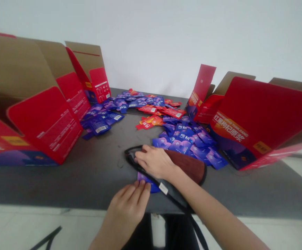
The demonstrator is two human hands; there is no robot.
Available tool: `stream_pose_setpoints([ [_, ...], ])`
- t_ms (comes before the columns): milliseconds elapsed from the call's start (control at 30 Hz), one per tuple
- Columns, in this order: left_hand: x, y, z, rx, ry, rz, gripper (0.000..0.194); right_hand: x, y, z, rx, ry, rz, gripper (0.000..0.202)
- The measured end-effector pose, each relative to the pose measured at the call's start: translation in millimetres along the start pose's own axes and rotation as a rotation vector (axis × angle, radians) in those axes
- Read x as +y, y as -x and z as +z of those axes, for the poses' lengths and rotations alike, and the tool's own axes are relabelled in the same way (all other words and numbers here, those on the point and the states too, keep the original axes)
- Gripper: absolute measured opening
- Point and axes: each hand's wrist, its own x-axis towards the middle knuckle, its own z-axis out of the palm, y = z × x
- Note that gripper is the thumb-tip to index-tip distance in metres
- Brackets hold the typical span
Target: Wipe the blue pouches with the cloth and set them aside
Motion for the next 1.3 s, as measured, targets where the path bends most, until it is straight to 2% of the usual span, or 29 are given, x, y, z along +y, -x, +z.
stream_pose_setpoints([
  [100,-2.0,-0.7,0.3,-0.017,0.02,-0.012,0.034,14.7,-25.1,-2.6,-0.028,0.049,0.104,0.037],
  [167,-2.4,-0.5,0.5,-0.035,0.043,-0.044,0.031,15.7,-28.2,-12.3,0.019,0.032,0.115,0.037],
  [300,-0.3,-0.6,-1.0,-0.057,0.062,-0.082,0.028,-2.2,2.6,-35.0,0.188,-0.07,0.069,0.038],
  [400,2.5,-2.0,-2.9,-0.107,0.053,-0.111,0.029,-16.9,29.0,-34.9,0.11,-0.091,-0.04,0.035],
  [467,3.1,-3.3,-3.4,-0.118,0.048,-0.108,0.03,-19.7,31.9,-24.8,0.036,-0.077,-0.08,0.033],
  [567,0.6,-5.7,-3.0,-0.06,0.045,-0.039,0.031,-12.0,13.4,-8.9,-0.022,-0.024,-0.036,0.034],
  [667,-5.0,-8.0,-4.0,-0.019,0.121,-0.048,0.026,1.1,-7.9,-10.9,-0.02,0.007,0.056,0.035],
  [700,-6.9,-8.5,-5.2,0.003,0.175,-0.107,0.021,4.4,-10.6,-17.2,0.029,-0.01,0.089,0.034],
  [767,-10.2,-8.4,-8.6,0.1,0.294,-0.337,0.012,8.4,-7.2,-36.7,0.229,-0.095,0.157,0.033],
  [867,-12.2,-5.2,-13.7,0.305,0.492,-0.793,0.01,11.2,13.2,-72.2,0.683,-0.261,0.244,0.034],
  [900,-12.1,-3.3,-14.6,0.339,0.546,-0.905,0.011,12.2,21.4,-82.5,0.82,-0.295,0.268,0.033],
  [967,-10.9,2.0,-14.4,0.321,0.534,-1.017,0.013,14.6,36.7,-96.9,0.986,-0.333,0.288,0.033],
  [1000,-10.3,5.3,-13.5,0.291,0.443,-1.021,0.016,15.9,43.6,-100.7,1.026,-0.342,0.294,0.032],
  [1067,-9.9,12.5,-11.3,0.224,0.172,-0.93,0.026,17.7,55.6,-102.4,1.049,-0.352,0.306,0.031],
  [1167,-13.7,21.1,-9.3,0.13,-0.094,-0.638,0.036,15.7,68.8,-96.9,1.016,-0.378,0.303,0.028],
  [1233,-19.2,23.0,-9.6,0.024,-0.104,-0.442,0.03,9.7,72.4,-92.4,0.919,-0.406,0.256,0.027],
  [1300,-25.3,21.7,-10.6,-0.053,-0.061,-0.281,0.026,-0.3,69.7,-87.7,0.748,-0.417,0.18,0.027],
])
